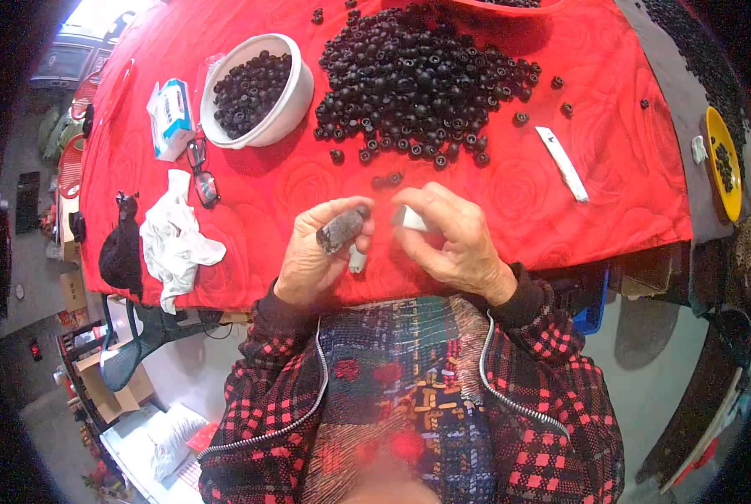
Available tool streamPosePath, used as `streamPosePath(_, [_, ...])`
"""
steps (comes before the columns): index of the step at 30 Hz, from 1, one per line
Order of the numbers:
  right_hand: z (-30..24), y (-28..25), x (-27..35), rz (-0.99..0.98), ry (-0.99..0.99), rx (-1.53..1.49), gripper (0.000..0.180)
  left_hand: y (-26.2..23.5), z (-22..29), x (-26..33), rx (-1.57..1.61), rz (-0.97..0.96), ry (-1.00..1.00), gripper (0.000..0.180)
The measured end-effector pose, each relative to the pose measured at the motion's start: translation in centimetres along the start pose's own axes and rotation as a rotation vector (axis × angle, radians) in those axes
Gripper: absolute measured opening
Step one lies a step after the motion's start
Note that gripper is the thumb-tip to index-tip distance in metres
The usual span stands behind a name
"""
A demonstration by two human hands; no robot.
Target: The person sits at a table and repeatedly picks up small black olives, using a small white tool to remove the pits. The pitted olives are placed into a white bowl while the pits are discarded onto the red tablecloth.
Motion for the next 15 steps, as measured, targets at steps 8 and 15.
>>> streamPosePath(8, [-1.0, 0.3, -0.3, -0.115, -0.121, -0.111, 0.033, 0.7, -1.4, 1.4, 0.216, -0.093, -0.277, 0.016])
streamPosePath(15, [-0.9, 0.2, 0.2, -0.206, -0.118, -0.118, 0.028, 1.7, -1.1, 1.7, -0.033, -0.094, -0.411, 0.008])
Point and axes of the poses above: each hand's wrist, its own x-axis away from the middle knuckle, its own y-axis out of the palm, z = x × y, the point moved 2 cm from there along -x, towards the middle knuckle
